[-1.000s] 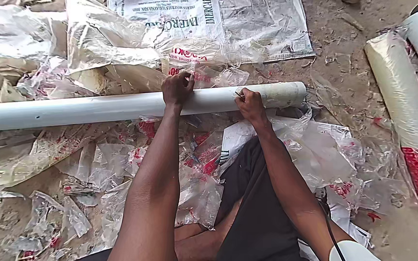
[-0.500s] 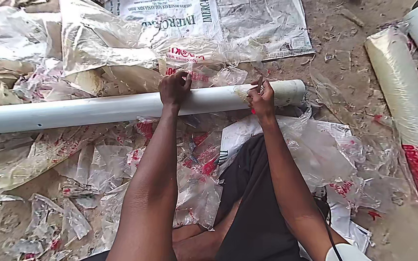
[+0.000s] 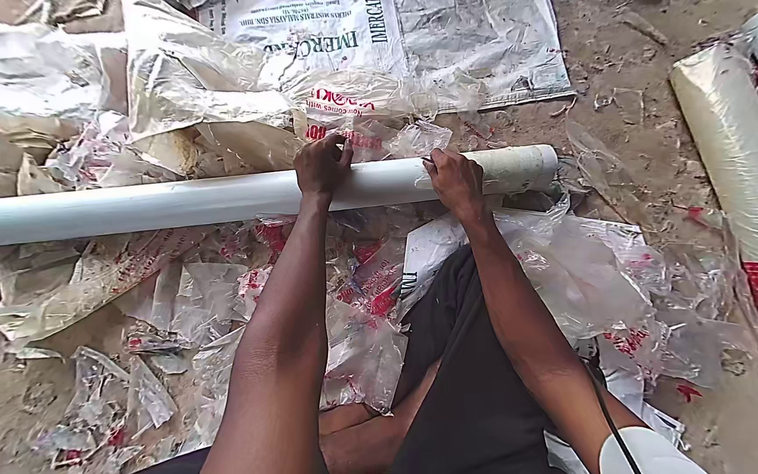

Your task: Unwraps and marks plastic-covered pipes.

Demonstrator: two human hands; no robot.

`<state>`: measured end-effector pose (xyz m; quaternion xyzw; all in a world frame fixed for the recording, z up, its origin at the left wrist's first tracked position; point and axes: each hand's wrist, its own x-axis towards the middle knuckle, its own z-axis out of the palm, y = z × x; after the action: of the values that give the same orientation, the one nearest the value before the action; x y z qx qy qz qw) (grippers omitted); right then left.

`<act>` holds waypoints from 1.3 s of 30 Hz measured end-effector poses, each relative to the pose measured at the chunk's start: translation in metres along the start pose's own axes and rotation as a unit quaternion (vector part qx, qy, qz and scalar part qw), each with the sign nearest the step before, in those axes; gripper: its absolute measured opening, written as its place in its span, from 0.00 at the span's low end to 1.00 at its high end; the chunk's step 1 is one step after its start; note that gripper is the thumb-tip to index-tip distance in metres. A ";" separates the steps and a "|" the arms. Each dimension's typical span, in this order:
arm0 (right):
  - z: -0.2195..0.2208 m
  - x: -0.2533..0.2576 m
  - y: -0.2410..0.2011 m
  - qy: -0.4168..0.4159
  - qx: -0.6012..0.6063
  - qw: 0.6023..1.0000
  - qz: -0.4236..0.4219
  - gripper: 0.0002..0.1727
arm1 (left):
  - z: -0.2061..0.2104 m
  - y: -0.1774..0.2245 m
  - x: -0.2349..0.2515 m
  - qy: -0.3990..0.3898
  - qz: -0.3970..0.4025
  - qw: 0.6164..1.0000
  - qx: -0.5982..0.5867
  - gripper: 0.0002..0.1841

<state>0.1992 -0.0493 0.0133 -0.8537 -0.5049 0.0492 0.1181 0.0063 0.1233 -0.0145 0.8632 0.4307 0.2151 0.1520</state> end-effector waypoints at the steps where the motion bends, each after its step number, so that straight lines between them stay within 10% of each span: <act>1: 0.000 0.000 0.004 -0.003 0.009 1.000 -0.008 0.18 | 0.001 0.000 -0.001 -0.001 -0.001 1.000 -0.002 0.21; 20: -0.008 -0.042 0.048 0.138 0.312 0.937 0.080 0.19 | -0.003 -0.004 0.019 -0.014 -0.014 1.000 -0.010 0.22; 24: -0.009 -0.035 0.040 0.168 0.280 0.937 0.120 0.29 | 0.000 0.001 0.022 -0.006 -0.004 1.000 0.001 0.22; 29: -0.017 -0.031 0.014 0.016 0.071 0.972 0.224 0.53 | 0.000 -0.001 0.017 -0.006 0.004 1.000 0.001 0.22; 33: -0.013 -0.022 0.021 0.004 0.074 0.978 0.196 0.30 | 0.001 -0.002 0.007 -0.012 0.060 0.998 0.005 0.22; 39: -0.007 -0.024 0.034 0.024 0.138 0.981 0.133 0.22 | 0.024 0.040 -0.018 -0.112 0.138 0.984 0.008 0.27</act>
<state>0.2180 -0.0866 0.0104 -0.8895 -0.3723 0.1134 0.2393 0.0363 0.0837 -0.0215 0.9342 0.2894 0.1326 0.1610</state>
